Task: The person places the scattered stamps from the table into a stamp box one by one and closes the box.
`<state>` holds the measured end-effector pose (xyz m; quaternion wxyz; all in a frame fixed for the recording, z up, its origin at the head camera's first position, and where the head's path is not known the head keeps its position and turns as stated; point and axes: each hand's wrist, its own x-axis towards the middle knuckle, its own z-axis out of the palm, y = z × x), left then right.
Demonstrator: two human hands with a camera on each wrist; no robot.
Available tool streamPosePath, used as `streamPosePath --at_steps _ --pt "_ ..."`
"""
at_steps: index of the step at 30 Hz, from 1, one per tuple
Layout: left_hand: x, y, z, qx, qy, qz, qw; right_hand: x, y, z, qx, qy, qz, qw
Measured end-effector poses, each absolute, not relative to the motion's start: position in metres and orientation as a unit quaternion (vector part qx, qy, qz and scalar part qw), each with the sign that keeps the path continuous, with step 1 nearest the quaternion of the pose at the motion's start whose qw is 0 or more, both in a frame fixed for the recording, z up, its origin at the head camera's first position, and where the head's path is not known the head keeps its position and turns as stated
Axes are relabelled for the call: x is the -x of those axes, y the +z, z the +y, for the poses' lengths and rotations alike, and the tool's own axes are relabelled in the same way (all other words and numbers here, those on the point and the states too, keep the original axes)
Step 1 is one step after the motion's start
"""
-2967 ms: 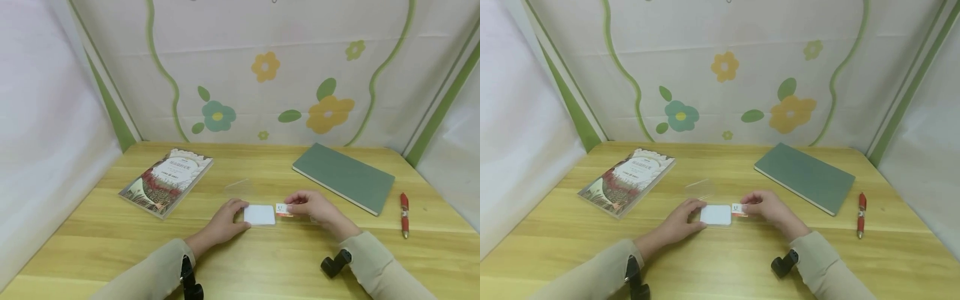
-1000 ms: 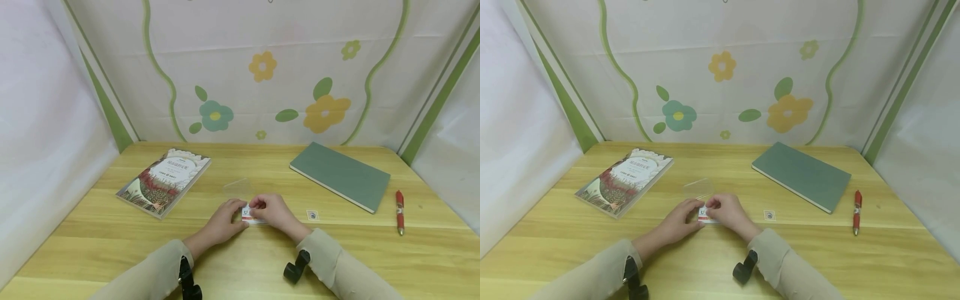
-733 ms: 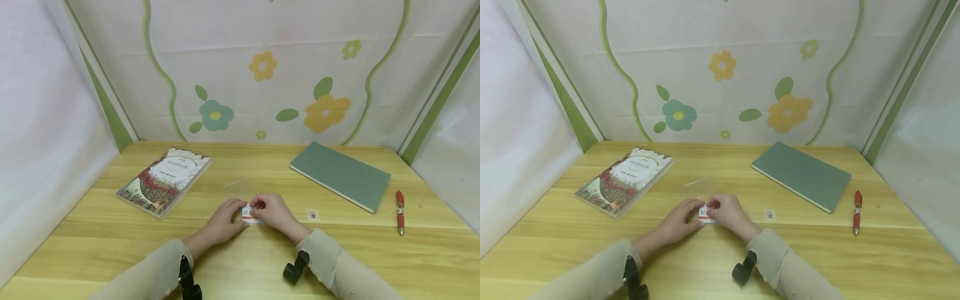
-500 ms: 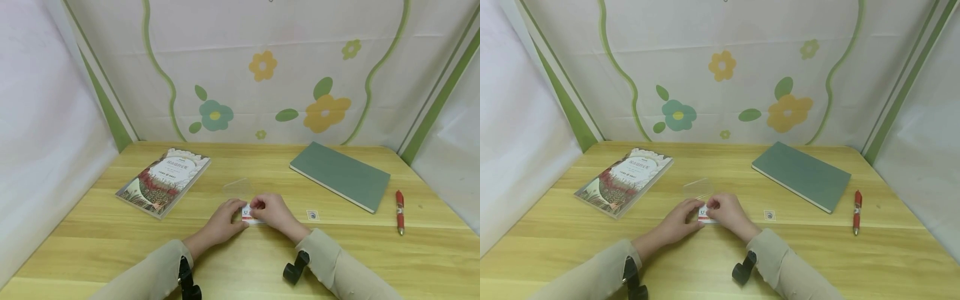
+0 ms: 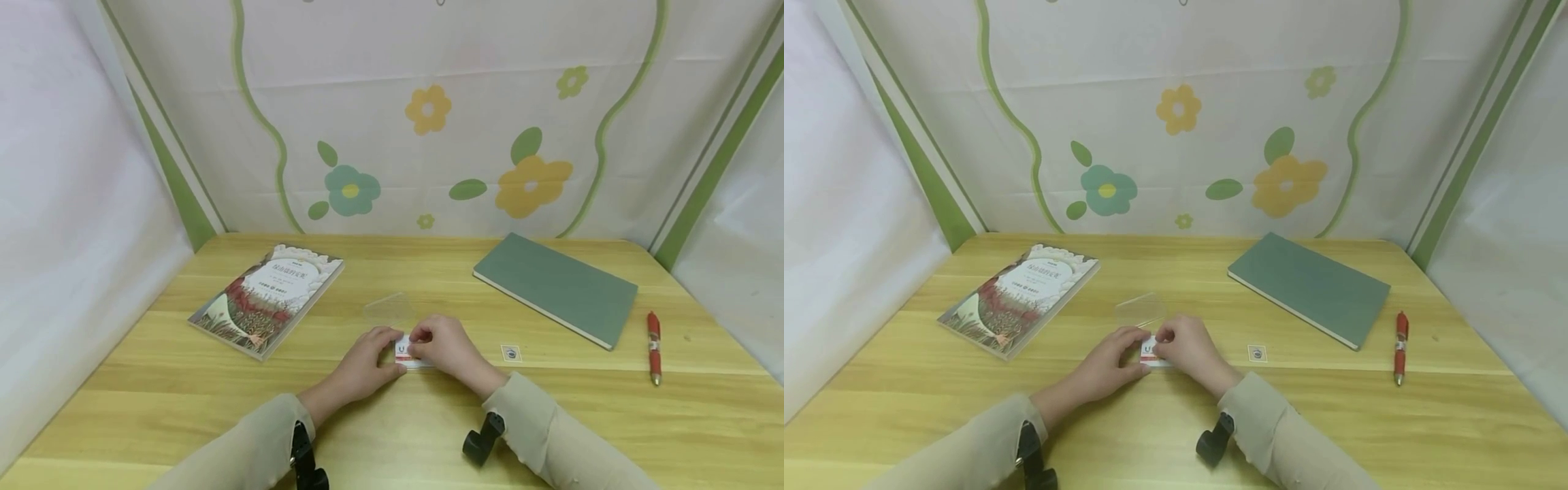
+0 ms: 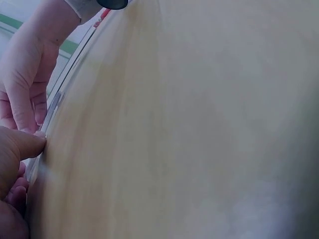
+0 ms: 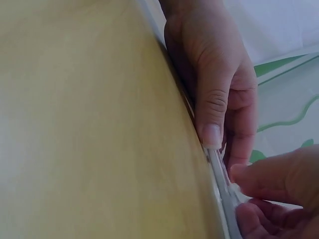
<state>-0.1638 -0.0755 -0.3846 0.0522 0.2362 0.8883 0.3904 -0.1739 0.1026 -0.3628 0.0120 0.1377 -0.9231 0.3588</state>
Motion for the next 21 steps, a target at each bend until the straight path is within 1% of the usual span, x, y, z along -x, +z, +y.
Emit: streamPosePath --at_steps 6,12,21 --pt "0.165 -0.385 -0.076 -0.237 0.391 0.888 0.052 0.171 -0.356 0.11 -0.108 0.392 -0.913 -0.004" --pt "0.164 -0.384 -0.075 -0.232 0.393 0.888 0.058 0.17 -0.351 0.128 -0.082 0.399 -0.913 -0.015" --pt "0.164 -0.385 -0.075 -0.227 0.392 0.89 0.057 0.155 -0.343 0.159 -0.068 0.405 -0.911 -0.036"
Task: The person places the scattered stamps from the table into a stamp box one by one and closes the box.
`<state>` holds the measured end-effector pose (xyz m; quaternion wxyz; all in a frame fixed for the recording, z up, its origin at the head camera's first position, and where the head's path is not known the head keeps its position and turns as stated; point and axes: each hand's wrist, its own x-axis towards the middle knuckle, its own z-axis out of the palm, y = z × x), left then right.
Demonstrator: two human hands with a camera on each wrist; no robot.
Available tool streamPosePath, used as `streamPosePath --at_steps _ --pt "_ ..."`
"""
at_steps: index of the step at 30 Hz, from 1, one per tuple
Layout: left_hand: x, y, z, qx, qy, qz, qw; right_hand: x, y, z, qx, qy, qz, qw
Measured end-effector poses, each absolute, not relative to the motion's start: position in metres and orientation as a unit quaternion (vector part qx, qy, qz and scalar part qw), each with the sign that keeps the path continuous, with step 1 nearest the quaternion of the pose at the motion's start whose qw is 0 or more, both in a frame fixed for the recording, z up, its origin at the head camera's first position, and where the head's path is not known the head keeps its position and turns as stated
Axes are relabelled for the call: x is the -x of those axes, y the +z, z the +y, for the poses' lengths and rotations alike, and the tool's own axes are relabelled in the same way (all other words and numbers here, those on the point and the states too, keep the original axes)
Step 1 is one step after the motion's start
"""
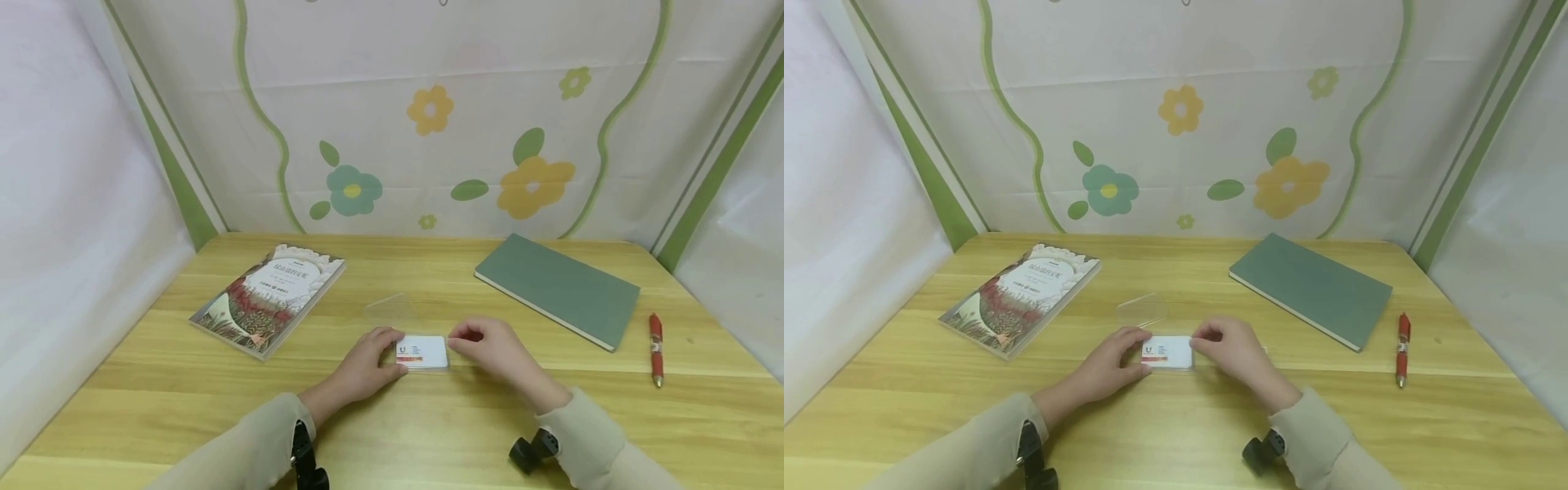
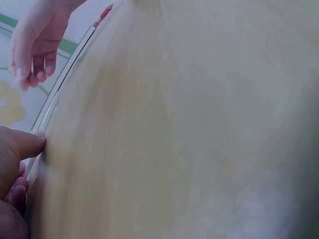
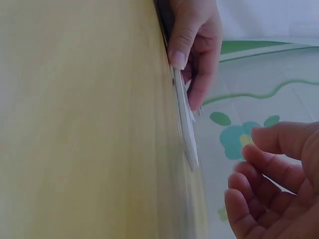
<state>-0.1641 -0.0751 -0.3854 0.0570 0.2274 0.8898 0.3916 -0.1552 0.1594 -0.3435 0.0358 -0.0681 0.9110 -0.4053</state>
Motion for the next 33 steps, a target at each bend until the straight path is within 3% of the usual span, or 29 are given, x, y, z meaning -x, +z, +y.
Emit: streamPosePath --at_steps 14,33 --pt "0.163 -0.387 -0.075 -0.228 0.387 0.892 0.055 0.143 -0.342 0.21 0.076 -0.375 0.923 0.048" --pt "0.162 -0.384 -0.075 -0.232 0.391 0.889 0.055 0.139 -0.356 0.246 0.091 -0.312 0.945 -0.023"
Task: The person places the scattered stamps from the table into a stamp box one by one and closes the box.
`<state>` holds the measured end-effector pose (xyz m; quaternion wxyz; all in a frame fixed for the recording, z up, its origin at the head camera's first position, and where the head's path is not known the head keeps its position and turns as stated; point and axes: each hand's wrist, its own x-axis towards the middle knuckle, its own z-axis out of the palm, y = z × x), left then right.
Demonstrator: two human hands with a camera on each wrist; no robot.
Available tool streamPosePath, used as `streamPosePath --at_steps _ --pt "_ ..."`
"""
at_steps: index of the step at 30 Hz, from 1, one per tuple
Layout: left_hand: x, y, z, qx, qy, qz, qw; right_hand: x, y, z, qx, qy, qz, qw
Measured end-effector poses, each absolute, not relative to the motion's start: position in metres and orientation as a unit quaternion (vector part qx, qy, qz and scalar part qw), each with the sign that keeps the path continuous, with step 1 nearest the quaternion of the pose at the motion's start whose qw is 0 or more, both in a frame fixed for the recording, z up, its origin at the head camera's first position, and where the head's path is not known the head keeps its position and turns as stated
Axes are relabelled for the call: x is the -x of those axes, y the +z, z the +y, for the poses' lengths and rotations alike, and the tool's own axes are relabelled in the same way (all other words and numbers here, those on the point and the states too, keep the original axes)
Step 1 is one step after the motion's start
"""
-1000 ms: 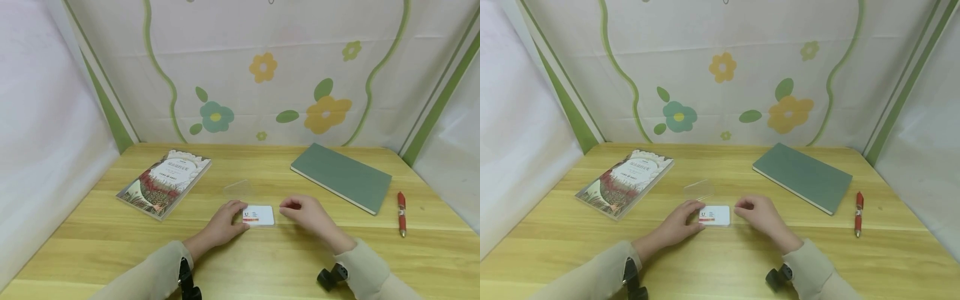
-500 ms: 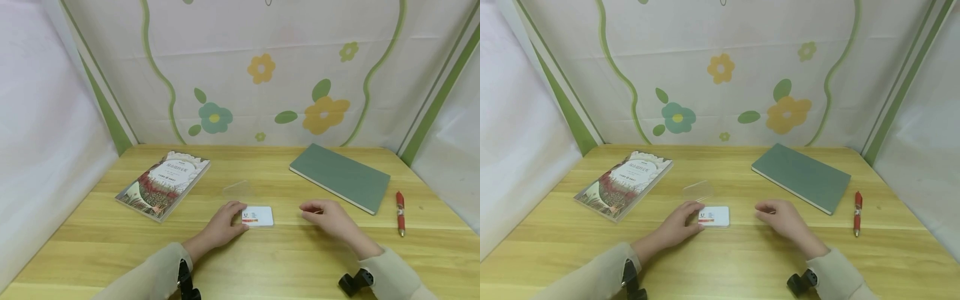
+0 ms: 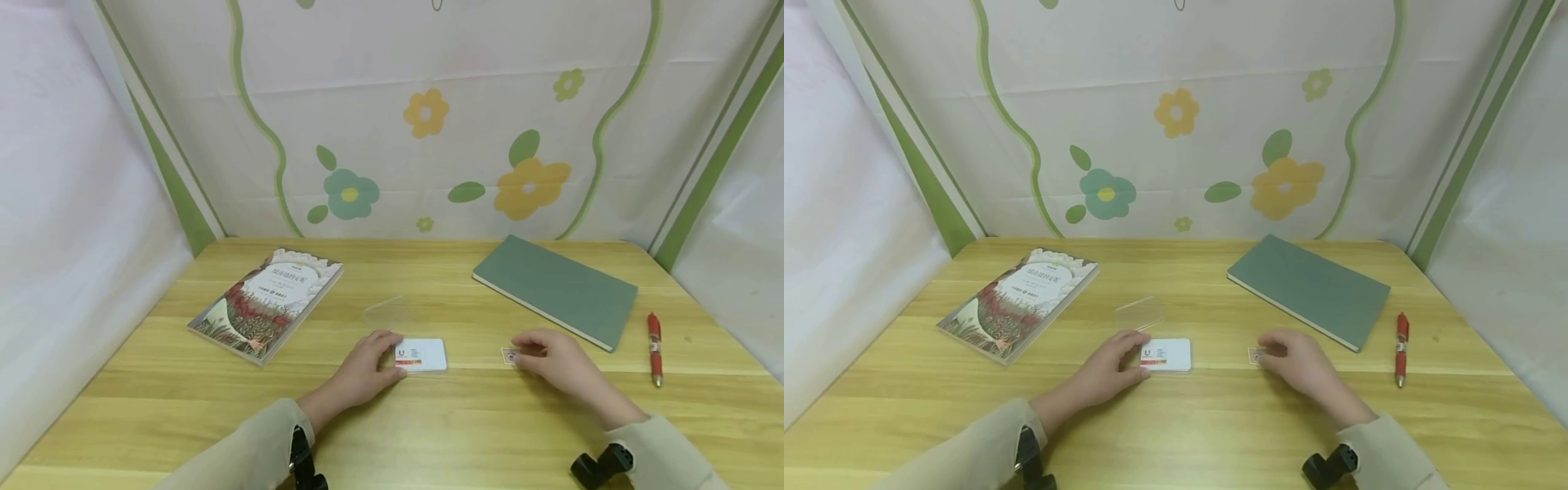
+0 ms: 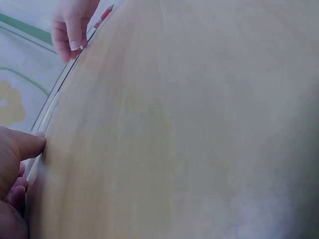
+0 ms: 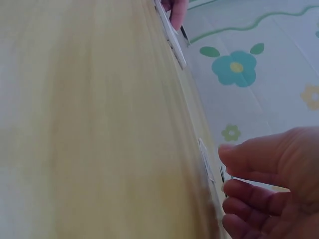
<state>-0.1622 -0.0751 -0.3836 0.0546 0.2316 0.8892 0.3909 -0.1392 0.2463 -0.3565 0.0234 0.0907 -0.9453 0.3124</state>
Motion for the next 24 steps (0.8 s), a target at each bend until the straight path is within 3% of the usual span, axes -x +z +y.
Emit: streamPosePath --at_steps 24 --pt "0.161 -0.386 -0.075 -0.233 0.392 0.889 0.049 0.148 -0.372 0.252 -0.057 0.363 -0.93 -0.013"
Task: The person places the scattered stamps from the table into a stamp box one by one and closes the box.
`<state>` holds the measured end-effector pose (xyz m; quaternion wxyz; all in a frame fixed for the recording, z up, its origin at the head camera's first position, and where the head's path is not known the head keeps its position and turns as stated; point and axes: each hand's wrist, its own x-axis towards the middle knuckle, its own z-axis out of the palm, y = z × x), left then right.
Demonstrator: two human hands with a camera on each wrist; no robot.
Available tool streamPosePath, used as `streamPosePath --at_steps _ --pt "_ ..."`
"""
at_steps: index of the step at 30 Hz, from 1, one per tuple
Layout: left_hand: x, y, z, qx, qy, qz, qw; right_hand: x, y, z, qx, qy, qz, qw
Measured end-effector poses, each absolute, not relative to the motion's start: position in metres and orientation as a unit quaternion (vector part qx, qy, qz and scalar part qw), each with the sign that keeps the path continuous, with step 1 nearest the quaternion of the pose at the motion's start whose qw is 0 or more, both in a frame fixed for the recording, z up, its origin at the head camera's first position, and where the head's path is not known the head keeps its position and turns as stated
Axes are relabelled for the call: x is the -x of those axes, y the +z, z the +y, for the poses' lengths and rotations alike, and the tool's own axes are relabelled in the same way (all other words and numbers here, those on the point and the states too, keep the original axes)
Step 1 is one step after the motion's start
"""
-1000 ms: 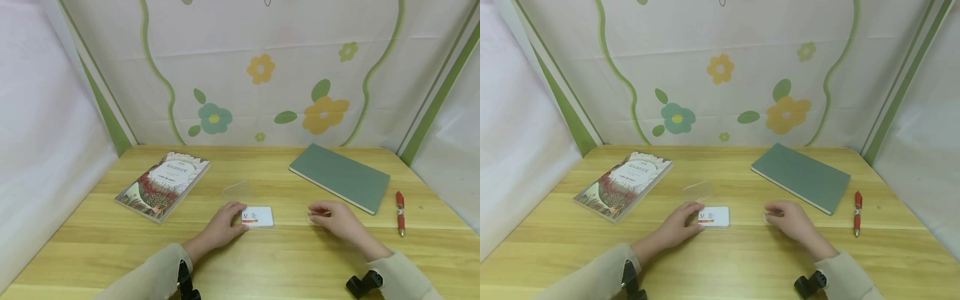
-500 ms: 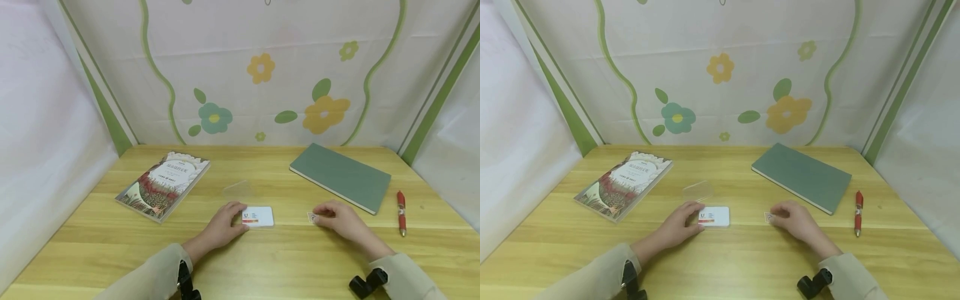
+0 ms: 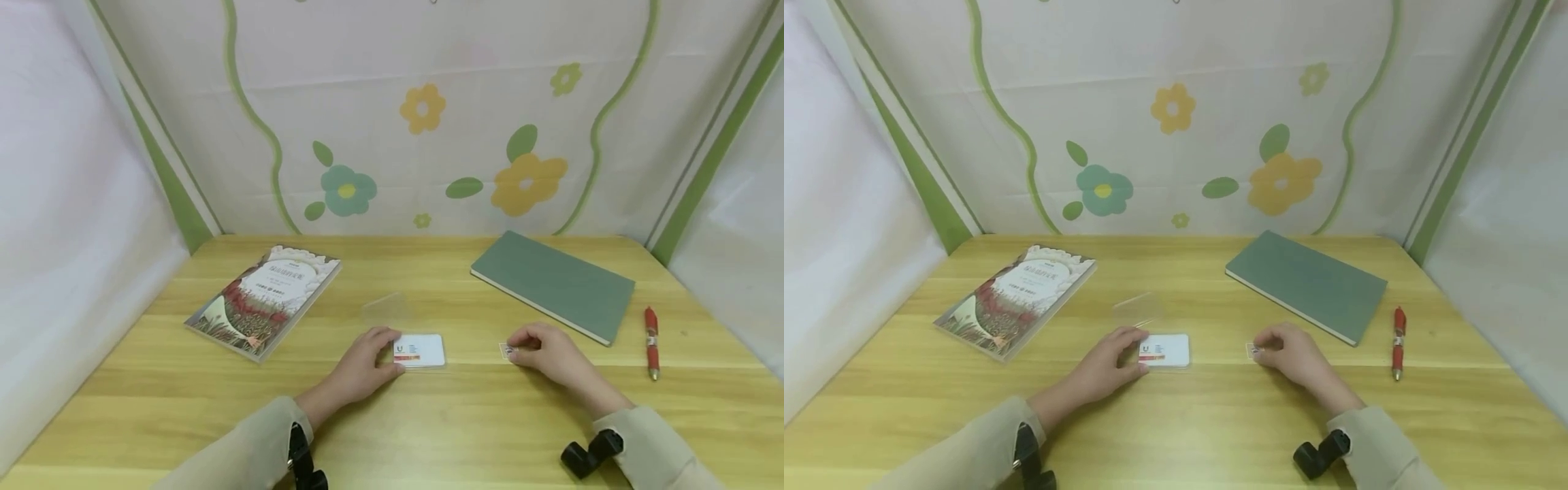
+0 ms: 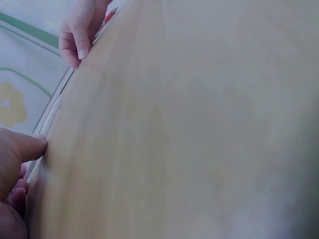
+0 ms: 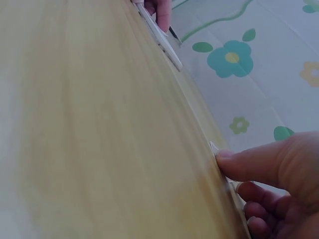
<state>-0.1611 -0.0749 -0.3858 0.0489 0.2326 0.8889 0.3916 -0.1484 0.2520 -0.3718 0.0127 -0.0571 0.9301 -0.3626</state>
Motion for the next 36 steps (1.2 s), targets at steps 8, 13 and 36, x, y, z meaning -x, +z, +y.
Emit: streamPosePath --at_steps 8,13,36 --pt "0.163 -0.382 -0.076 -0.238 0.39 0.888 0.057 0.149 -0.367 0.246 0.055 -0.375 0.925 0.02" --pt "0.163 -0.38 -0.076 -0.241 0.395 0.885 0.055 0.15 -0.366 0.246 0.058 -0.376 0.925 0.011" --pt "0.162 -0.384 -0.075 -0.239 0.392 0.887 0.056 0.162 -0.363 0.232 0.038 -0.506 0.859 0.065"
